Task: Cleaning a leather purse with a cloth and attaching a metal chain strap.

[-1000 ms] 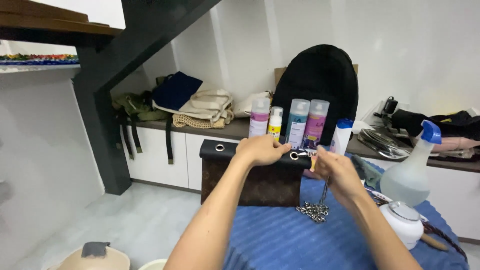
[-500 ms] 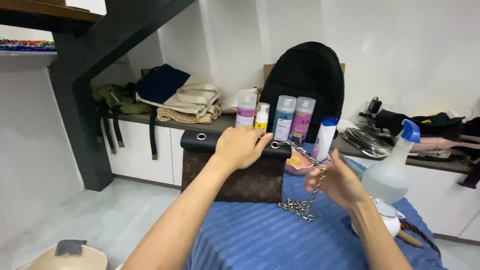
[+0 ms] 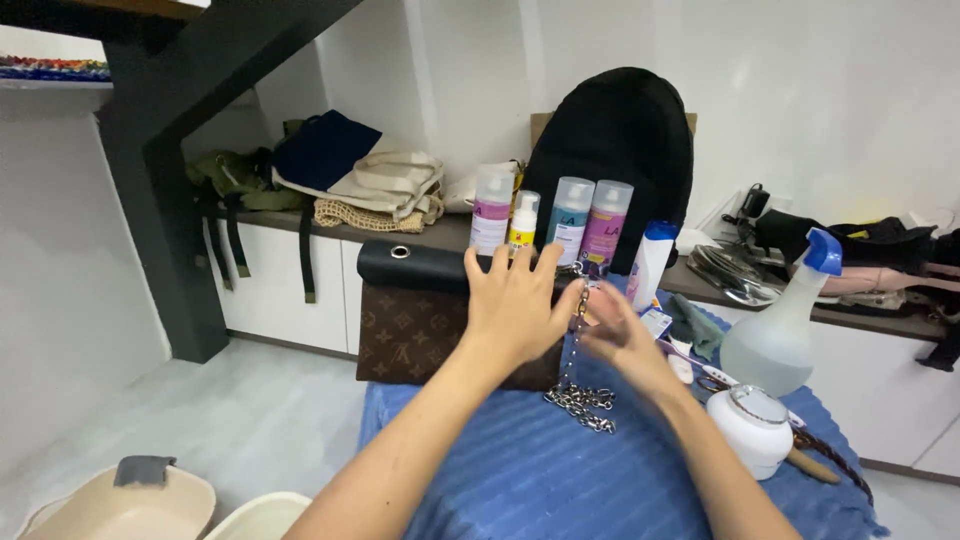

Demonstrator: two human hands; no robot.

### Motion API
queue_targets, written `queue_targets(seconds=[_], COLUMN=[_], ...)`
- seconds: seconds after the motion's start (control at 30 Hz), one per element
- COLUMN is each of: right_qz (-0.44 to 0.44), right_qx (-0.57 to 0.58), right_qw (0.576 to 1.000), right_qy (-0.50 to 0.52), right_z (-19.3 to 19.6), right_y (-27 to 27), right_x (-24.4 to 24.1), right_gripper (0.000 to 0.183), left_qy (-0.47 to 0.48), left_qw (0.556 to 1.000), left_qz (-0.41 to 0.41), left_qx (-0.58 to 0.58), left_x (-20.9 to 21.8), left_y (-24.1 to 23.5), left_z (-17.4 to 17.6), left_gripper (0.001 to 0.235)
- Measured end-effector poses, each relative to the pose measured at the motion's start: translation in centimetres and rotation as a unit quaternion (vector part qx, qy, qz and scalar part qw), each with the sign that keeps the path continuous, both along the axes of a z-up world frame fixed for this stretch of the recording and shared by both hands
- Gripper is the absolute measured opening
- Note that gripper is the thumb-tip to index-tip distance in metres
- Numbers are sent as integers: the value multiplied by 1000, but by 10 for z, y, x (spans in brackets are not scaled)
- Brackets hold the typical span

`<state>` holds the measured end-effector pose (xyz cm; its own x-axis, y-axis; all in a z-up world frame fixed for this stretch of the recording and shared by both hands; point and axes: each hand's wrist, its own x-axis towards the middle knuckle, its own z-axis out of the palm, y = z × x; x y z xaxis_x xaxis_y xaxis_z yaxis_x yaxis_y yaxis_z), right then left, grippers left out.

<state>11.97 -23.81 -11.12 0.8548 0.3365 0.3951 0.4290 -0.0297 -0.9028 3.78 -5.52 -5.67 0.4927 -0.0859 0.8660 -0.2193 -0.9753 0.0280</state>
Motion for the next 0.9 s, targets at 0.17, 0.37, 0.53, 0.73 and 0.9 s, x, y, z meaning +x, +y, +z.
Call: queue_targets(seconds=[0.17,0.37,0.53,0.73,0.9], right_qz=[81,84,91,55,-50], right_qx=[-49,-80,-86,-105,-221], right_qw=[995,993,992,993,974], right_qy=[-33,-26,-16,9,-27], right_z=[-51,-66,-53,-17,-8], right_y=[17,13,17,31,34], right_x=[47,68,44,-1,-13], right_gripper=[100,102,81,63,47], left_qy=[-205,157,298,293,276], left_qw=[978,973,902,668,655], left_qz=[-39,-64,-145,-373,-440], left_qx=[9,-159,-276,-574,-549], left_x=[-7,-38,-18,-37,-84], left_y=[-13,-22,-12,7,46], left_z=[-20,-48,-66,-46,-2], left_gripper=[34,40,21,27,21])
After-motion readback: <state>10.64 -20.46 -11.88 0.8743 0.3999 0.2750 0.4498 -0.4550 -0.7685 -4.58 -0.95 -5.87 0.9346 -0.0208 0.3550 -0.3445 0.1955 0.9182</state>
